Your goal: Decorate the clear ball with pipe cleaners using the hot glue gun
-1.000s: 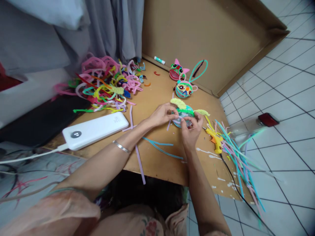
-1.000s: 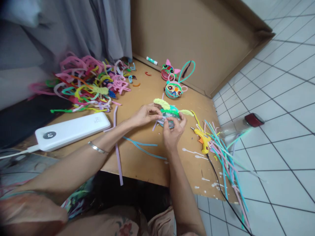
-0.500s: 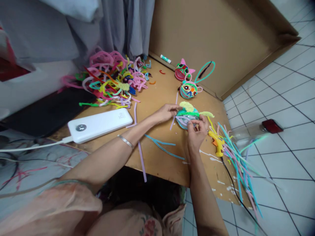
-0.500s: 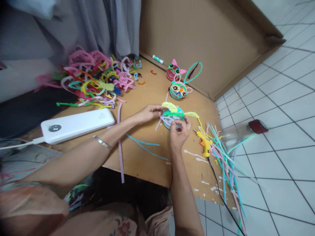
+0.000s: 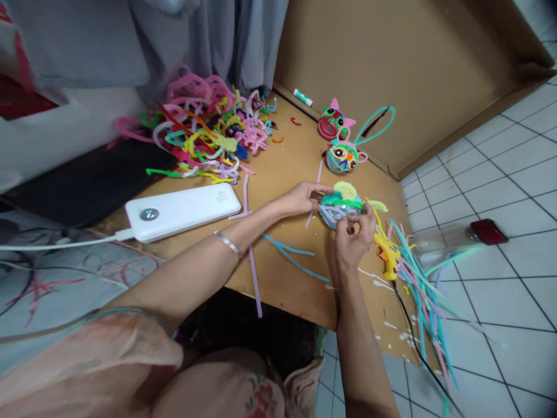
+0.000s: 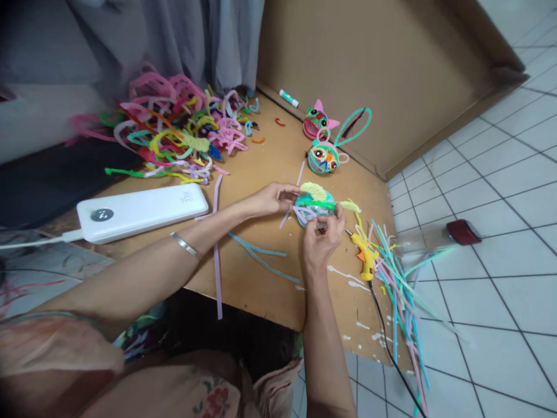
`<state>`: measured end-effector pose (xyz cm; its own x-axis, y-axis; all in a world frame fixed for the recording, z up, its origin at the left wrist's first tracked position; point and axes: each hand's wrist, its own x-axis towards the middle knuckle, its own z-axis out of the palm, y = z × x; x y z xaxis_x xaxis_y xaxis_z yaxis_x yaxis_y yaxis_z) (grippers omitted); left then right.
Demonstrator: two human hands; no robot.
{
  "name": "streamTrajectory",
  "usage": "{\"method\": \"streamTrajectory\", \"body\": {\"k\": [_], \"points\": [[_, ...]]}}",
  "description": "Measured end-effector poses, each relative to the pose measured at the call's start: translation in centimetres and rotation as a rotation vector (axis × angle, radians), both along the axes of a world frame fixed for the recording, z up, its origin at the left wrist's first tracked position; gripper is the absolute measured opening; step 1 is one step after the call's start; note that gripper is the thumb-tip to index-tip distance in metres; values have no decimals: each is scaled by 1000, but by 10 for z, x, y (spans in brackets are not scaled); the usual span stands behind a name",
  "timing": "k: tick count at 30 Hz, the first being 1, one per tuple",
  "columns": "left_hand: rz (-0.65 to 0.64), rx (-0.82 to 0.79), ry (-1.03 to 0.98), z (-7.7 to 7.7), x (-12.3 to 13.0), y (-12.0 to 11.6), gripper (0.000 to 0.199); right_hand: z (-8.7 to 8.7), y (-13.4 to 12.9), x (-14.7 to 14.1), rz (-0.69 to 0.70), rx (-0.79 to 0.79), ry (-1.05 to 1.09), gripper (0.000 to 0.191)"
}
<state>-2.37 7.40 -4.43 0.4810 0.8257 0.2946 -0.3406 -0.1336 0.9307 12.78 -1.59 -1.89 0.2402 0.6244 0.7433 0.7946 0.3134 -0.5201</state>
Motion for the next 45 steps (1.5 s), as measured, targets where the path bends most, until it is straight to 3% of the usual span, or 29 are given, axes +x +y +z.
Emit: {"method": "streamTrajectory", "body": {"k": [10, 20, 40, 45], "points": [[9, 1, 1, 0, 1, -1, 57, 0, -2, -3, -26, 35, -20, 6], [149, -2, 1, -3, 11, -4, 47, -1, -4, -6, -2, -14, 7, 6], [157, -123, -74, -5, 10, -6, 39, -5, -3, -2, 35, -35, 69, 13], [168, -172, -95, -5, 11, -5, 45, -3, -4, 3, 82, -65, 98, 12]]}}
